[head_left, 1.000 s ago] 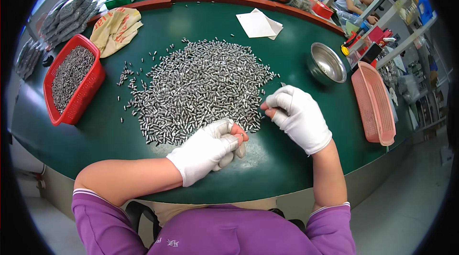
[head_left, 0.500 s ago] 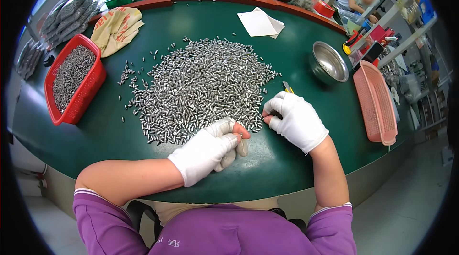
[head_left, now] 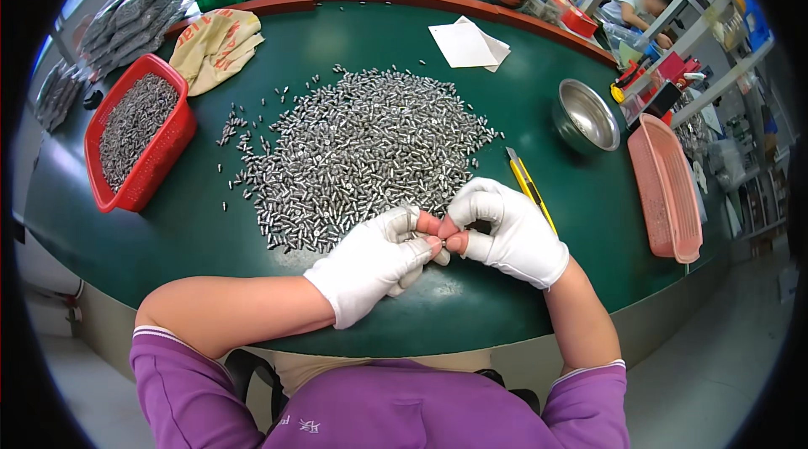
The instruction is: Inspecting and trimming small metal components on a workbench using a utility knife.
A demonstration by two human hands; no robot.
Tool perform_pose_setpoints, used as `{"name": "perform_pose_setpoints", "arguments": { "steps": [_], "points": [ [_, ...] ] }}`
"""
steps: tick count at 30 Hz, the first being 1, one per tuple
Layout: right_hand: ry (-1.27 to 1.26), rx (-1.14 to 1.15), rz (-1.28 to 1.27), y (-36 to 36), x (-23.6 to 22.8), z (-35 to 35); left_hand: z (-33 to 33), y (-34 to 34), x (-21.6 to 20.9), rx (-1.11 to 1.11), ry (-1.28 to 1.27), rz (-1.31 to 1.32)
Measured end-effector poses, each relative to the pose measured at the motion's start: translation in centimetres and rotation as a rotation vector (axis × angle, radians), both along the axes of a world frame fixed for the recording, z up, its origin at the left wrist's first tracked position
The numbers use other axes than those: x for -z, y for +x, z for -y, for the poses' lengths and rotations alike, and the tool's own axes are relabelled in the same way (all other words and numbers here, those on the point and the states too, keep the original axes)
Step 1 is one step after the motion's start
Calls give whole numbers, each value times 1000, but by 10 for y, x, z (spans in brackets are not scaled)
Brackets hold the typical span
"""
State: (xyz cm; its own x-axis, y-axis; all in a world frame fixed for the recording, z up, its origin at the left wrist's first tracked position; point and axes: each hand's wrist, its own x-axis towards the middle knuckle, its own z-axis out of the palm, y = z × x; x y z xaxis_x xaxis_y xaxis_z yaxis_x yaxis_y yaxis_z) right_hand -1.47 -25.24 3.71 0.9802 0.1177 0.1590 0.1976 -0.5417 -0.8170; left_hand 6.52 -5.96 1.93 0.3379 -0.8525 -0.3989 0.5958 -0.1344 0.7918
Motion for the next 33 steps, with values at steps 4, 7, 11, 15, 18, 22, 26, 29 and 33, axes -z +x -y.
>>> {"name": "perform_pose_setpoints", "arguments": {
  "steps": [4,7,11,15,18,22,26,29,33],
  "points": [
    [9,22,13,1,0,-2,-1,2,3,-1,3,-2],
    [-36,128,1,1,-3,-2,0,2,3,2,15,10],
    [-426,295,104,4,1,14,0,2,3,-1,8,42],
    [-494,271,142,5,12,22,-1,2,4,-1,3,47],
    [-502,259,56,5,11,20,-2,4,6,25,-22,69],
    [-526,259,59,5,11,20,-2,4,7,14,-28,35],
    [-567,262,41,4,9,21,-2,4,8,-1,-32,7],
    [-581,288,45,4,10,19,-5,7,16,30,-90,20],
    [-584,316,12,5,11,19,-4,5,15,-13,-108,-13]
  ]
}}
